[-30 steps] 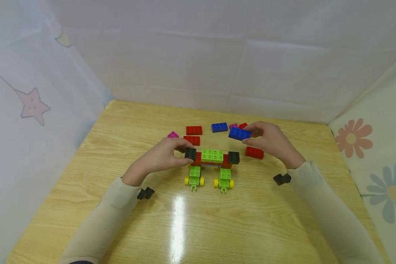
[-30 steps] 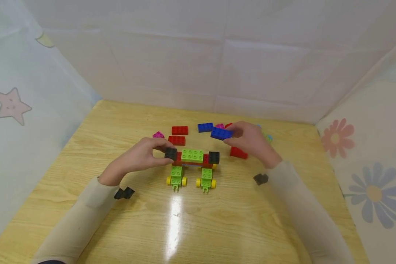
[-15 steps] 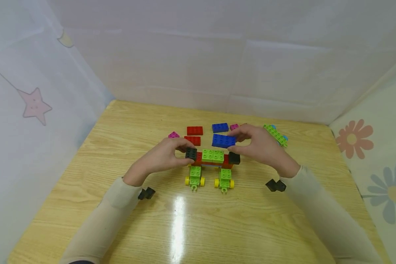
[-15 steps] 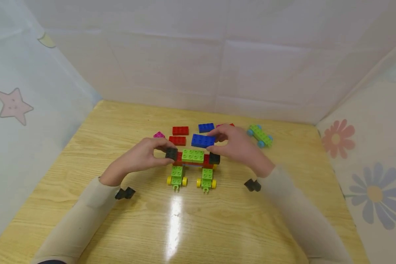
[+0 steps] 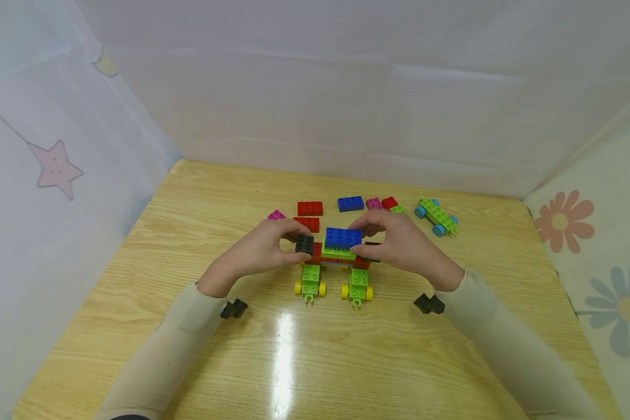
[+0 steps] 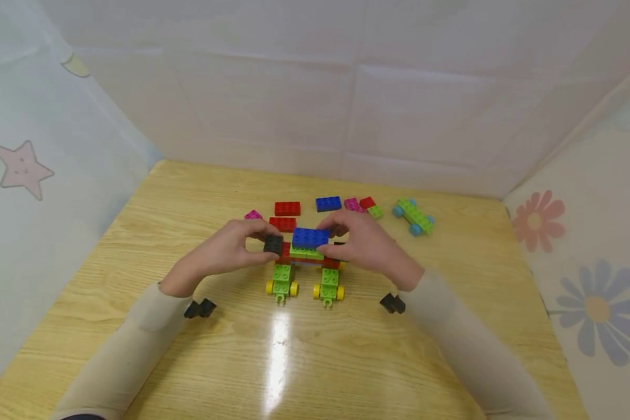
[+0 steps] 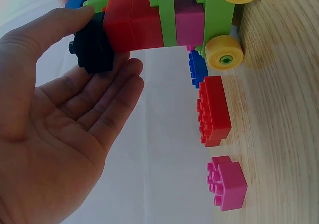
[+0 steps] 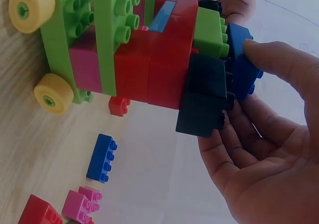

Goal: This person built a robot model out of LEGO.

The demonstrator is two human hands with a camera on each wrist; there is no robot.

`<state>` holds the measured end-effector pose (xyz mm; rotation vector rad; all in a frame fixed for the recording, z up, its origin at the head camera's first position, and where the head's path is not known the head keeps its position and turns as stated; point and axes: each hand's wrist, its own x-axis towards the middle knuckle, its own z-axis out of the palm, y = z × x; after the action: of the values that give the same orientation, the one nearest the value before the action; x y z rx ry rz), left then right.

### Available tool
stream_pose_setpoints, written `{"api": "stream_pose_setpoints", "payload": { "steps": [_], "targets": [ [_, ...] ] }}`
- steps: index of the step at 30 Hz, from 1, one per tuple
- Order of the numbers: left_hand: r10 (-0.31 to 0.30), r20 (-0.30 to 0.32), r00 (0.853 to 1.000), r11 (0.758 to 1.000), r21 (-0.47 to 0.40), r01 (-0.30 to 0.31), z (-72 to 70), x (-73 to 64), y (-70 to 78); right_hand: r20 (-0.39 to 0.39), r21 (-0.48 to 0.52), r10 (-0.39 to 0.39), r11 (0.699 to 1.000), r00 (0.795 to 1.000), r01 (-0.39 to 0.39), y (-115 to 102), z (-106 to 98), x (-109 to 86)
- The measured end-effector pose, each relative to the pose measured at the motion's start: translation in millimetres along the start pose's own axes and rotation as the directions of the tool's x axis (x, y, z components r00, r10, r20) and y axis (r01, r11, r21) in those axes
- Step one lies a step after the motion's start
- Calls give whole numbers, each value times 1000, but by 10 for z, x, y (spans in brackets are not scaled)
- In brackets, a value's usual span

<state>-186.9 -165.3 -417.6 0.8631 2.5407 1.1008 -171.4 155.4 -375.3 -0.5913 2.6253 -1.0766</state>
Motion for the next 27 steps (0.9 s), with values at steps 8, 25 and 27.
{"api": "stream_pose_setpoints", "payload": {
  "steps": [8,25,27],
  "targets": [
    [67,-38,997,997,-22,-68,43,30,20,9,16,-8,1000,1000,8,-4,44,-11],
    [177,-156,972,982,-33,-184,111,108,113,15,4,-20,1000,1000,20,4,62,8],
    [174,-151,973,983,-35,-181,118,114,115,17,11,-19,1000,1000,19,3,64,5]
  ]
}}
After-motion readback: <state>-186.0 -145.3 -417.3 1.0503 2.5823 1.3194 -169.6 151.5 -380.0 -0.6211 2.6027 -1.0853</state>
